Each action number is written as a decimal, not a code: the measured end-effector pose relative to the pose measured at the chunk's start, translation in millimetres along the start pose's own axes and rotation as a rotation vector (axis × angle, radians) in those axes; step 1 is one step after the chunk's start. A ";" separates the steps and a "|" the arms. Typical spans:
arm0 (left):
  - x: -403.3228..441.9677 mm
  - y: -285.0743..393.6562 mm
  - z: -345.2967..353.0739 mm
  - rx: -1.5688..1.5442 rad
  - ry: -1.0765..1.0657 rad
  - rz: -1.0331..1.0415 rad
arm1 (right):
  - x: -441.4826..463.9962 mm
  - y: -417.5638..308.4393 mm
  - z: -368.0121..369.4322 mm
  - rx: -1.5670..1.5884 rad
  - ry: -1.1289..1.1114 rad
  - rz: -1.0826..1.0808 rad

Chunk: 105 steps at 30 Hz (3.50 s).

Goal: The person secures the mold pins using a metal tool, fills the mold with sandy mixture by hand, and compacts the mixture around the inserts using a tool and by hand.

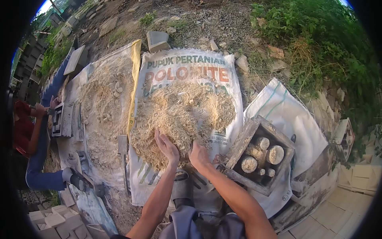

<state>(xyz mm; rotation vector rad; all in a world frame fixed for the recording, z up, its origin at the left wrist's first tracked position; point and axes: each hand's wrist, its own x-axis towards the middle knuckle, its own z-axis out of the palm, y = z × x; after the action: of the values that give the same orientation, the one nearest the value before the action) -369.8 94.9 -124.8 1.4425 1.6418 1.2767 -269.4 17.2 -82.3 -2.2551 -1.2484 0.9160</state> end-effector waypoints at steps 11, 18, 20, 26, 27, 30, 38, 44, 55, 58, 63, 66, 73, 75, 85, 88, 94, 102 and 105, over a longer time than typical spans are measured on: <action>-1.4 28.0 13.7 -0.504 0.163 -0.420 | -10.2 -20.1 -22.8 0.187 -0.074 -0.103; -28.9 87.7 28.5 -0.782 0.129 -0.525 | -44.2 -16.1 -79.9 0.229 0.013 -0.047; -43.9 75.1 29.6 -0.813 -0.032 -0.498 | -60.5 -5.1 -100.6 0.212 0.017 -0.017; -130.0 123.5 70.8 -0.484 -0.284 -0.260 | -125.0 53.8 -135.7 0.273 0.289 0.094; -140.4 131.1 75.4 -0.484 -0.302 -0.257 | -135.1 62.6 -141.8 0.221 0.339 0.130; -172.6 174.3 87.9 -0.571 -0.539 -0.282 | -158.0 89.9 -159.8 0.247 0.452 0.208; -187.1 192.6 107.2 -0.546 -1.019 0.158 | -203.8 145.1 -193.4 -0.025 0.624 0.385; -162.9 203.1 108.4 0.125 -0.890 0.832 | -207.6 164.0 -201.9 -0.299 0.614 0.401; -121.4 161.2 71.7 -0.008 -1.448 1.202 | -165.3 130.0 -197.8 -0.154 0.713 0.207; -75.5 145.5 37.0 0.102 -1.246 1.028 | -137.4 90.2 -186.9 -0.038 0.649 0.097; 24.7 44.8 -13.7 0.618 -0.453 0.564 | -59.7 0.4 -132.2 0.252 0.331 -0.027; 47.4 -22.0 -41.6 0.668 -0.406 0.358 | 9.0 -15.1 -62.1 0.307 0.279 -0.066; 64.8 -24.0 -20.3 0.373 -0.261 0.263 | 71.7 -10.9 3.8 0.007 0.103 0.000; 63.9 -26.0 -2.8 0.381 -0.254 0.242 | 67.1 -5.7 3.2 0.002 -0.038 -0.067; 24.8 -23.3 20.1 -0.379 -0.103 -0.226 | 2.9 -6.2 7.0 0.208 -0.134 -0.109; 8.5 16.3 21.6 -0.461 -0.053 -0.264 | -11.8 -2.8 -17.0 0.266 -0.106 -0.126; -39.9 110.6 33.3 -0.471 -0.307 -0.178 | -77.0 12.1 -94.5 0.311 0.055 -0.042; -165.3 190.5 88.4 -0.390 -0.704 0.176 | -170.5 86.8 -168.5 0.256 0.396 0.219; -184.0 195.4 101.7 -0.320 -0.838 0.300 | -191.5 118.6 -180.6 0.176 0.445 0.317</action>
<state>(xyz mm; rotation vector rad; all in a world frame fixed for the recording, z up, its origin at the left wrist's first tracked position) -161.9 -65.2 -8.7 1.7206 0.6602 0.8301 -145.1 -213.8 38.3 -2.3740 -0.6066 0.5484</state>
